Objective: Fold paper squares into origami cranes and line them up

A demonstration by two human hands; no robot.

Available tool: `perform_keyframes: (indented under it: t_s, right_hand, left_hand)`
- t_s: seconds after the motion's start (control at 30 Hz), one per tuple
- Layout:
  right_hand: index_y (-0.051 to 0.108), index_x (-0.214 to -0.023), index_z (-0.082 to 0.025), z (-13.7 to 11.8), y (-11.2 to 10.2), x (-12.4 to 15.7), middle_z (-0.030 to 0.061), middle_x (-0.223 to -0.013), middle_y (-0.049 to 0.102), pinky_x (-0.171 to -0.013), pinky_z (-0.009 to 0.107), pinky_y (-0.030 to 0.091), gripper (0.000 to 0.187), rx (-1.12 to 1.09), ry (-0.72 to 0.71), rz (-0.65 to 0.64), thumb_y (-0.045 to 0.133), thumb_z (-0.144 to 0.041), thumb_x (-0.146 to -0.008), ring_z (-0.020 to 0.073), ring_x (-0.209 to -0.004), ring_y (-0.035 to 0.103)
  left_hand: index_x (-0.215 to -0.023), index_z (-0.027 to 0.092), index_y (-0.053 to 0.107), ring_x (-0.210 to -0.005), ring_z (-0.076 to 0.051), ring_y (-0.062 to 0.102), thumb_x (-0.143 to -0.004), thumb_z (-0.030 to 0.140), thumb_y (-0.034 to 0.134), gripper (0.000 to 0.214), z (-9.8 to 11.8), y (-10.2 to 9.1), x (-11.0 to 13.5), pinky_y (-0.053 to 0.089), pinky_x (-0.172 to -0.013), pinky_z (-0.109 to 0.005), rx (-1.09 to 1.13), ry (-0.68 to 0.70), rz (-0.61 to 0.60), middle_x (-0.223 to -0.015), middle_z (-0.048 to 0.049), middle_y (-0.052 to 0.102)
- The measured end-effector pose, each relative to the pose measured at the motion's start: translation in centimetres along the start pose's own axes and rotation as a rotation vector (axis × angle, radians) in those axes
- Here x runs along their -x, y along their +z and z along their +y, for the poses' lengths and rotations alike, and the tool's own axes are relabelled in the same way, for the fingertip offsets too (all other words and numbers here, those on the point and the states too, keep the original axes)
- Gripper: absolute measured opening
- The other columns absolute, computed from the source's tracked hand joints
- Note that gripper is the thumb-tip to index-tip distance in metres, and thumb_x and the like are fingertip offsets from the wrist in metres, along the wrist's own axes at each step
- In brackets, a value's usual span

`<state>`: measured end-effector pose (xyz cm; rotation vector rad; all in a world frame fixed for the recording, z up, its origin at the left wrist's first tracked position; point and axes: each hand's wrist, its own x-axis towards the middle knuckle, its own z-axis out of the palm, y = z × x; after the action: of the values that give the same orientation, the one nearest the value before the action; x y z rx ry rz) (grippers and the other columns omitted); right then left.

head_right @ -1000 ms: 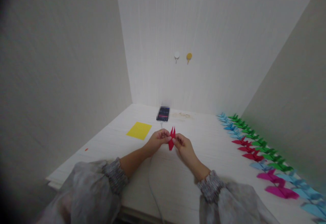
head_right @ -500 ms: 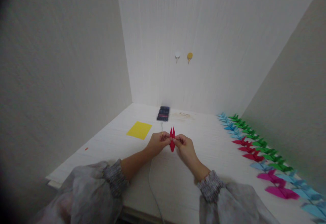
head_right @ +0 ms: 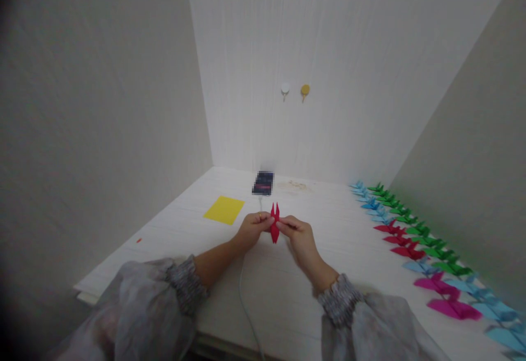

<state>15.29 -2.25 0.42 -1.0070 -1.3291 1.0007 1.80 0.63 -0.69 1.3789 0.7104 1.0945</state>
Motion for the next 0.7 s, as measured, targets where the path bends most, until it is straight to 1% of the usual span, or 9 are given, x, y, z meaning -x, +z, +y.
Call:
perform_keyframes:
  t_s: [0.07,0.17,0.3,0.47,0.57,0.63,0.7]
  right_hand:
    - [0.066,-0.064,-0.018,-0.04,0.17,0.11,0.001,-0.065,0.06,-0.067,0.03,0.04,0.017,-0.049,0.004,0.001,0.066,-0.034,-0.06,0.0151,-0.067,0.053]
    - [0.066,-0.065,-0.018,0.02,0.37,0.17,0.001,-0.067,0.059,-0.069,0.03,0.04,0.014,-0.082,-0.001,0.01,0.066,-0.032,-0.061,0.0153,-0.069,0.053]
    - [0.067,-0.07,-0.019,0.21,0.56,0.07,0.0019,-0.07,0.059,-0.071,0.031,0.04,0.015,-0.055,-0.027,0.038,0.065,-0.032,-0.063,0.0159,-0.073,0.052]
    - [0.067,-0.069,-0.022,0.64,0.71,-0.12,0.0016,-0.07,0.057,-0.068,0.03,0.041,0.013,0.045,-0.094,0.088,0.063,-0.034,-0.064,0.0158,-0.071,0.052]
    - [0.066,-0.069,-0.025,0.9,0.72,-0.13,0.0014,-0.07,0.055,-0.068,0.031,0.041,0.011,0.129,-0.143,0.074,0.061,-0.034,-0.067,0.0161,-0.07,0.051]
    - [0.066,-0.071,-0.026,0.86,0.73,-0.06,0.0017,-0.072,0.055,-0.069,0.031,0.041,0.011,0.119,-0.159,0.048,0.059,-0.034,-0.069,0.0164,-0.071,0.051]
    - [0.066,-0.073,-0.025,0.55,0.76,0.07,0.0023,-0.076,0.055,-0.072,0.031,0.041,0.012,0.076,-0.16,0.007,0.057,-0.033,-0.071,0.0167,-0.075,0.051]
  left_hand:
    - [-0.064,0.01,0.056,-0.056,-0.01,0.052,-0.065,0.041,0.057,0.031,0.12,0.14,0.0,0.043,-0.064,-0.026,0.074,-0.005,-0.003,-0.058,-0.0015,0.056]
    - [-0.064,0.01,0.054,-0.054,-0.009,0.051,-0.066,0.042,0.057,0.031,0.09,0.37,0.04,0.044,-0.062,-0.025,0.104,0.0,0.024,-0.057,-0.0006,0.054]
    - [-0.066,0.011,0.053,-0.055,-0.009,0.051,-0.07,0.042,0.052,0.032,-0.22,0.62,0.04,0.044,-0.061,-0.025,0.021,0.006,0.058,-0.058,-0.0004,0.054]
    - [-0.074,0.011,0.057,-0.058,-0.01,0.053,-0.072,0.04,0.05,0.03,-0.29,0.65,0.11,0.044,-0.06,-0.024,-0.065,0.015,0.027,-0.062,-0.0016,0.057]
    - [-0.068,0.011,0.058,-0.055,-0.01,0.052,-0.07,0.04,0.054,0.029,-0.04,0.51,0.21,0.043,-0.058,-0.023,-0.086,0.017,0.053,-0.058,-0.001,0.058]
    - [-0.065,0.011,0.058,-0.053,-0.01,0.052,-0.067,0.039,0.056,0.028,0.23,0.43,0.27,0.042,-0.056,-0.023,-0.058,0.014,0.088,-0.056,-0.0007,0.058]
    - [-0.065,0.011,0.059,-0.053,-0.01,0.052,-0.065,0.037,0.059,0.027,0.48,0.38,0.32,0.042,-0.056,-0.023,-0.002,0.003,0.109,-0.057,-0.0013,0.06]
